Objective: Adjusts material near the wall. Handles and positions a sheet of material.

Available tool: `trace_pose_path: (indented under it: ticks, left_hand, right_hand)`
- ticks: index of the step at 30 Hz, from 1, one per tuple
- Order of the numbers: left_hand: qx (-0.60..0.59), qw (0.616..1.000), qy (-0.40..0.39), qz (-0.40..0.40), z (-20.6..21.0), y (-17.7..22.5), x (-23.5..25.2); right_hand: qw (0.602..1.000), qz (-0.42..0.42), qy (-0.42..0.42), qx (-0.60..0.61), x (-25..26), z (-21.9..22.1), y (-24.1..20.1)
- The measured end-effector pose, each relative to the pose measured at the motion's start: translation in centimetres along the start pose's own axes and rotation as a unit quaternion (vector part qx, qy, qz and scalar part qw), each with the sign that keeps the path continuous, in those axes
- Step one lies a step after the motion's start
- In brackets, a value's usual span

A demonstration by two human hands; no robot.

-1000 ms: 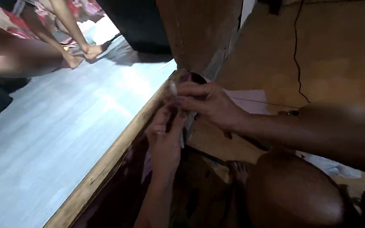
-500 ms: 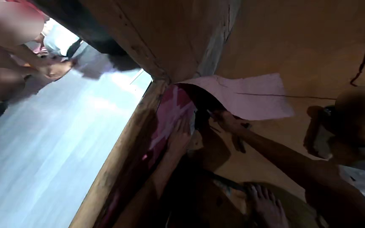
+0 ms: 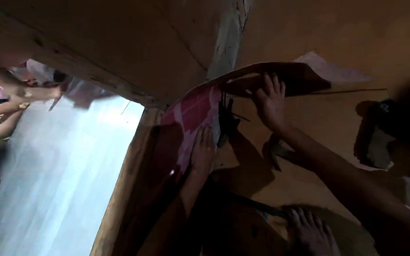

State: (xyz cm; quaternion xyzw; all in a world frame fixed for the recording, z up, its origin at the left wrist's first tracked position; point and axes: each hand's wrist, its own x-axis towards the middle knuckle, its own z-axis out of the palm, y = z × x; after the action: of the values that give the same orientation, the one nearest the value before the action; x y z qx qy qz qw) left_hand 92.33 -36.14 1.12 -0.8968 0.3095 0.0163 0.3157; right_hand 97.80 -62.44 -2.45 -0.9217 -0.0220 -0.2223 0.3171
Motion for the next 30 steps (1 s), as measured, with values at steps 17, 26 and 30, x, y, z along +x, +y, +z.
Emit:
trace_pose_path:
  ticks: [17,26,30]
  left_hand:
    - [-0.182,0.924,0.29,0.172,-11.3,-2.9,5.3]
    - [-0.013,0.992,0.12,-0.044,-16.2,-4.9,12.9]
    - [-0.065,0.995,-0.011,-0.08,-18.4,-5.3,13.2]
  right_hand:
    - [0.977,0.027,-0.202,0.06,5.3,-0.6,2.0]
    - [0.97,0.005,-0.235,0.067,6.5,0.1,1.0]
    - [0.915,0.012,-0.402,0.033,6.6,0.5,0.8]
